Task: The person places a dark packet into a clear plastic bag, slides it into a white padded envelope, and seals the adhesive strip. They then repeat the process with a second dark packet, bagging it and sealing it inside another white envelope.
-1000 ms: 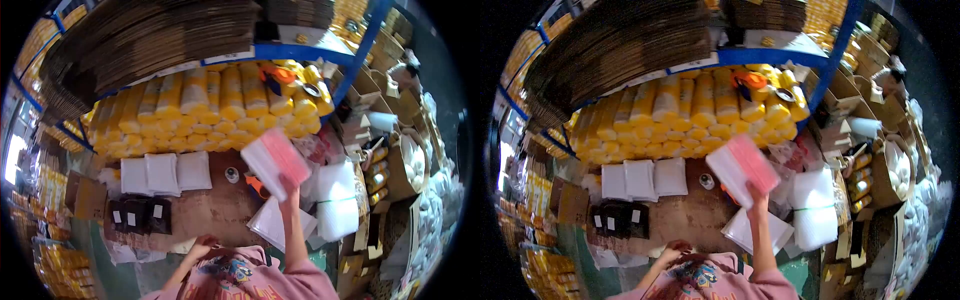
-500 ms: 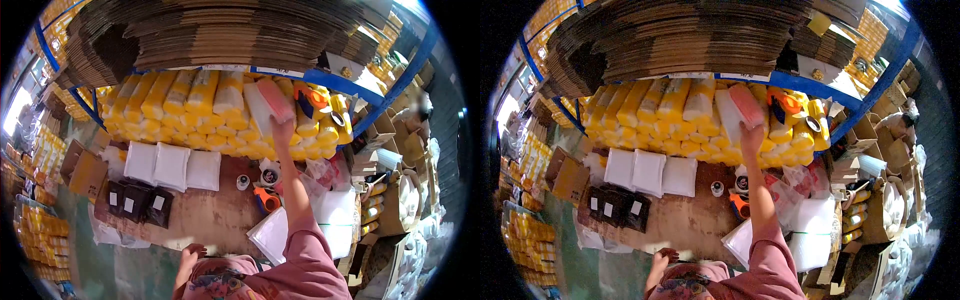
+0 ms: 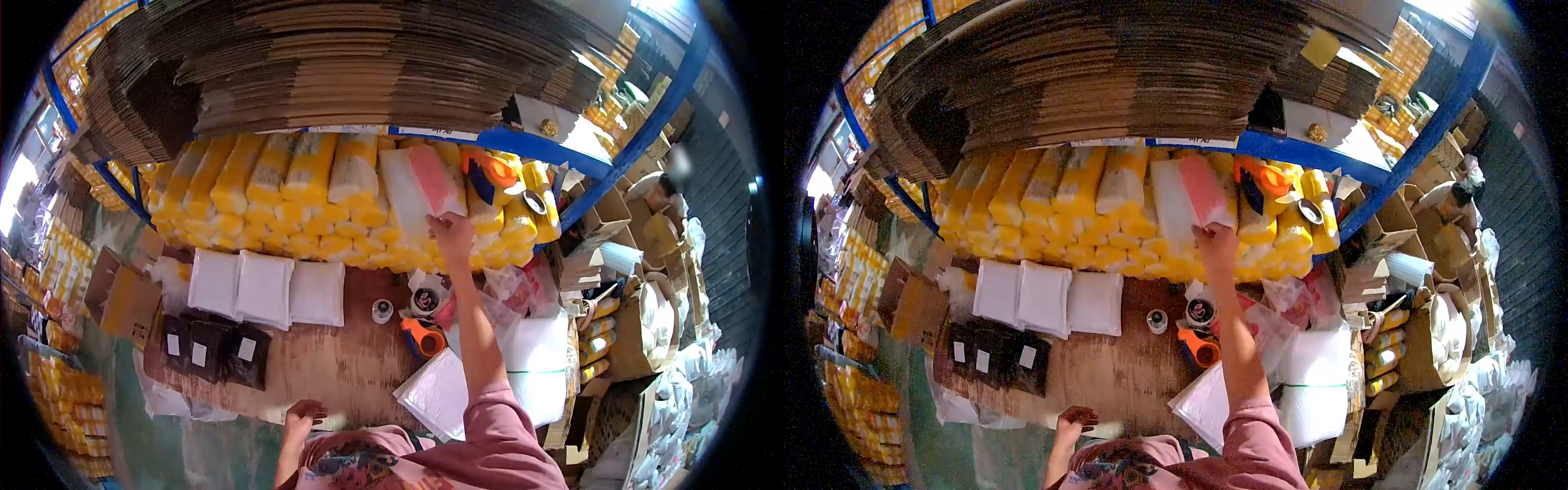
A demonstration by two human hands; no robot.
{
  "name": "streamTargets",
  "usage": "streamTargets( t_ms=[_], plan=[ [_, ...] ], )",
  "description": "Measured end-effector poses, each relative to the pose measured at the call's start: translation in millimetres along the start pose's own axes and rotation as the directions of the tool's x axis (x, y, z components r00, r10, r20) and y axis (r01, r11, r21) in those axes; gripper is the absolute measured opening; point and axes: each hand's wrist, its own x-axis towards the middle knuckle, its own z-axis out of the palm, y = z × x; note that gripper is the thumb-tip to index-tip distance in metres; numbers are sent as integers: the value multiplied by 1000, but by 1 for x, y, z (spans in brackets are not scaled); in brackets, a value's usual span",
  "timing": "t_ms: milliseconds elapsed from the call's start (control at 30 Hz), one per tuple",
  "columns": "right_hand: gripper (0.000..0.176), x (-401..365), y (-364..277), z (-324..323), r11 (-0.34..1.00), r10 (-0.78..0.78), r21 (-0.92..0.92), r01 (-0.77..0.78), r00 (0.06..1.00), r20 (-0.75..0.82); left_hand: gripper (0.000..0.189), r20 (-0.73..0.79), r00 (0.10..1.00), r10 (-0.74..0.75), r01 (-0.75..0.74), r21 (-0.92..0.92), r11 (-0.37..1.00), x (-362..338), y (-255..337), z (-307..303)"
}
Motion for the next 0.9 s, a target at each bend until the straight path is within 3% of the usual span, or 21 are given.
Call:
streamTargets(
  t_ms=[100, 200, 300, 400, 467, 533, 567, 600, 633, 667, 733, 767, 800, 867, 900],
  plan=[
    [21, 25, 30, 21, 977, -212, 31, 213, 977, -34, 13, 28, 997, 72, -72, -7, 997, 11, -7, -2],
    [17, 36, 29, 42, 806, -165, 561, 186, 982, -89, 12, 7, 997, 79, -79, -14, 997, 18, -8, 3],
    [18, 43, 13, 26, 971, -72, 236, 37, 987, 141, 11, 67, 994, 83, -82, -11, 997, 17, 0, 8],
    [32, 20, -34, 1, 994, 44, -103, -29, 988, 148, 11, 158, 970, 182, -166, -111, 980, 28, -23, 2],
    [36, 7, -57, -14, 994, -71, -67, 83, 984, 163, 12, 192, 973, 131, -110, -116, 987, 41, -34, 0],
    [26, -2, -62, -19, 986, -167, 6, 169, 968, 187, 14, 186, 979, 84, -75, -53, 996, 37, -30, 8],
    [23, -7, -59, -14, 967, -234, -61, 248, 956, 176, 15, 197, 966, 168, -172, 2, 985, 39, -38, 11],
    [21, -13, -53, -11, 939, -297, -129, 320, 940, 166, 15, 253, 958, 135, -80, -216, 973, 39, -36, 14],
    [18, -23, -45, -12, 901, -357, -201, 385, 920, 160, 15, 222, 965, 142, -147, 9, 989, 39, -35, 23],
    [12, -52, -56, -14, 793, -451, -339, 506, 862, 231, 16, 270, 950, 156, -157, -20, 987, 35, -31, 30],
    [21, -104, -47, -1, 580, -643, -457, 674, 723, 251, 19, 314, 937, 153, -146, -49, 988, 38, -11, 46],
    [25, -128, -26, 11, 768, -520, -272, 579, 813, 263, 20, 311, 943, 122, -112, -49, 992, 36, 0, 56],
    [27, -159, -19, 11, 814, -530, -106, 571, 806, 264, 22, 307, 948, 84, -73, -50, 996, 32, 8, 67],
    [22, -211, 28, 20, 803, -510, -136, 580, 788, 345, 24, 356, 920, 164, -50, -308, 950, 26, 28, 87],
    [20, -242, 28, 12, 956, -242, -50, 289, 874, 420, 25, 369, 906, 209, -34, -429, 903, 25, 37, 93]
  ],
)
